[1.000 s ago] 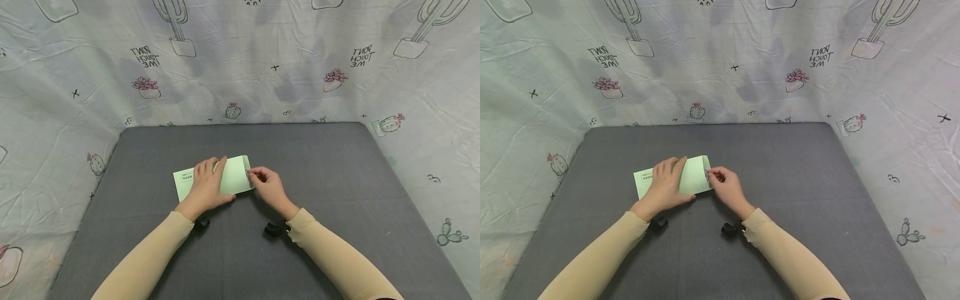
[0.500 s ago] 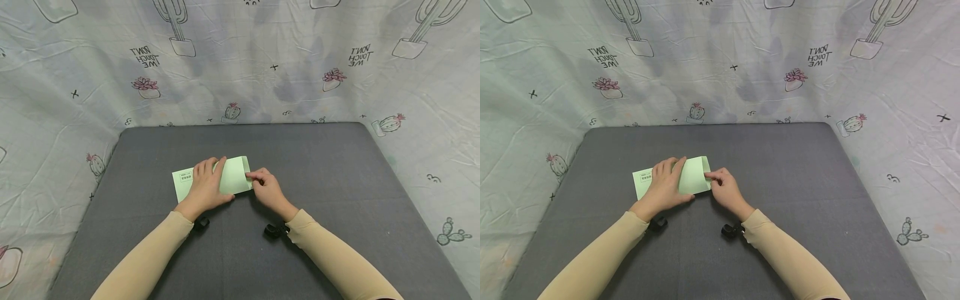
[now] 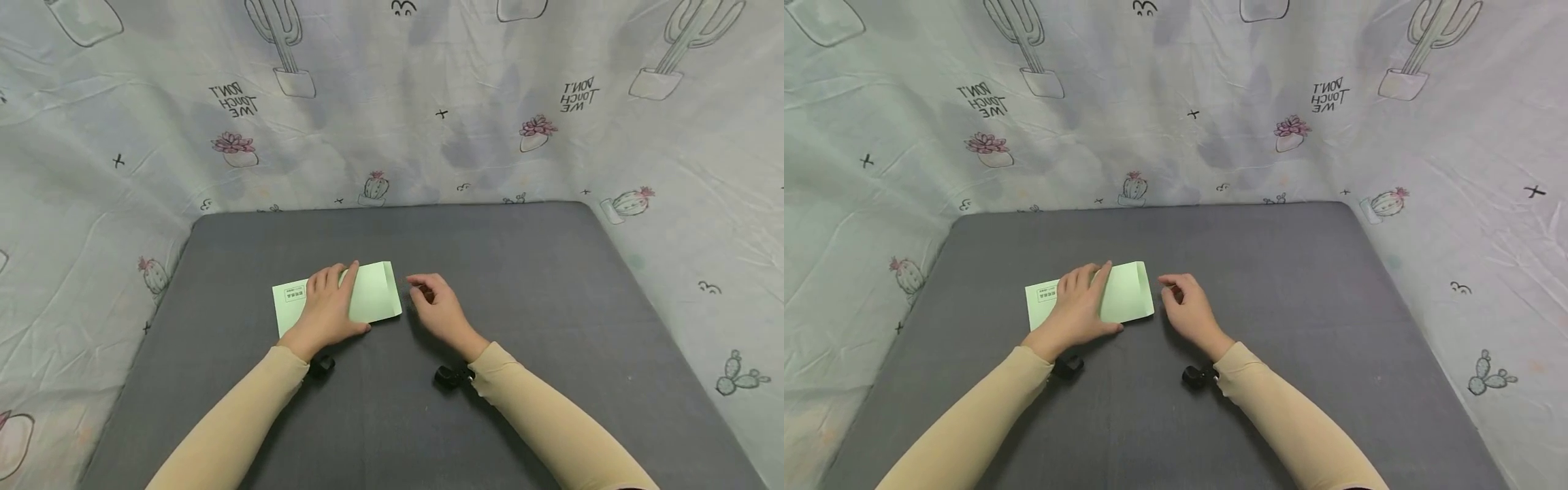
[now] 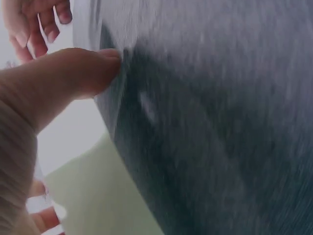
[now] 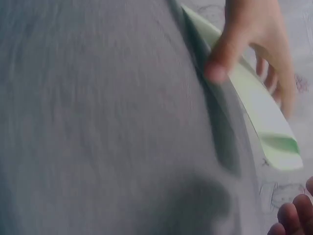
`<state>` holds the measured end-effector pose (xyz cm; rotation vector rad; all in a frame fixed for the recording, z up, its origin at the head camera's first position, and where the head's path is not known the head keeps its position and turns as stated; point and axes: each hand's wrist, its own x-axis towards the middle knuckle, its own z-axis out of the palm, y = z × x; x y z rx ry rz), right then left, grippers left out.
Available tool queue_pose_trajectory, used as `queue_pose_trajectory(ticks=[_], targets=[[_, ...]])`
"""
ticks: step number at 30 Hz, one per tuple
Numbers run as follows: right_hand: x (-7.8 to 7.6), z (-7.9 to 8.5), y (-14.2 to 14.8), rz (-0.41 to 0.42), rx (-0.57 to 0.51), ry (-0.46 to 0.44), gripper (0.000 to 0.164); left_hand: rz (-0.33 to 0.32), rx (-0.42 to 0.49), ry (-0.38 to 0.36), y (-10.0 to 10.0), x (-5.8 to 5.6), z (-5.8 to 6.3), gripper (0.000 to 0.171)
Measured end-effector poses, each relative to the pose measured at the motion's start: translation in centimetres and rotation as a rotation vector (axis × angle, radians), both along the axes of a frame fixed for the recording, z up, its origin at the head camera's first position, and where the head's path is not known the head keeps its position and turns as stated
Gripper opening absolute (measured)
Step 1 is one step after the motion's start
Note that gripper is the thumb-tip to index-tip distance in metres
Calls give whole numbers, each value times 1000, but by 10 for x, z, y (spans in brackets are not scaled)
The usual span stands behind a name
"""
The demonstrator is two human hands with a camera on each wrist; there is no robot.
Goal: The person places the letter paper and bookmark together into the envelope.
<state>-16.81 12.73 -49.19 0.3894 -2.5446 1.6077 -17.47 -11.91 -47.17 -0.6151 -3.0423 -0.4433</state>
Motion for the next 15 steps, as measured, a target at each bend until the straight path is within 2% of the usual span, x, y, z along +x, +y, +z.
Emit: queue_pose_trajectory(ticks=[8,13,15], targets=[[-8,2,29,-9,32,-10,29,11,-19,-145,-13,-7,-2,127],[-10,5,36,-18,39,5,30,-11,19,-206,-18,-11,-3,123],[-9,5,36,-16,81,16,32,-16,36,-234,-19,-11,-5,122]])
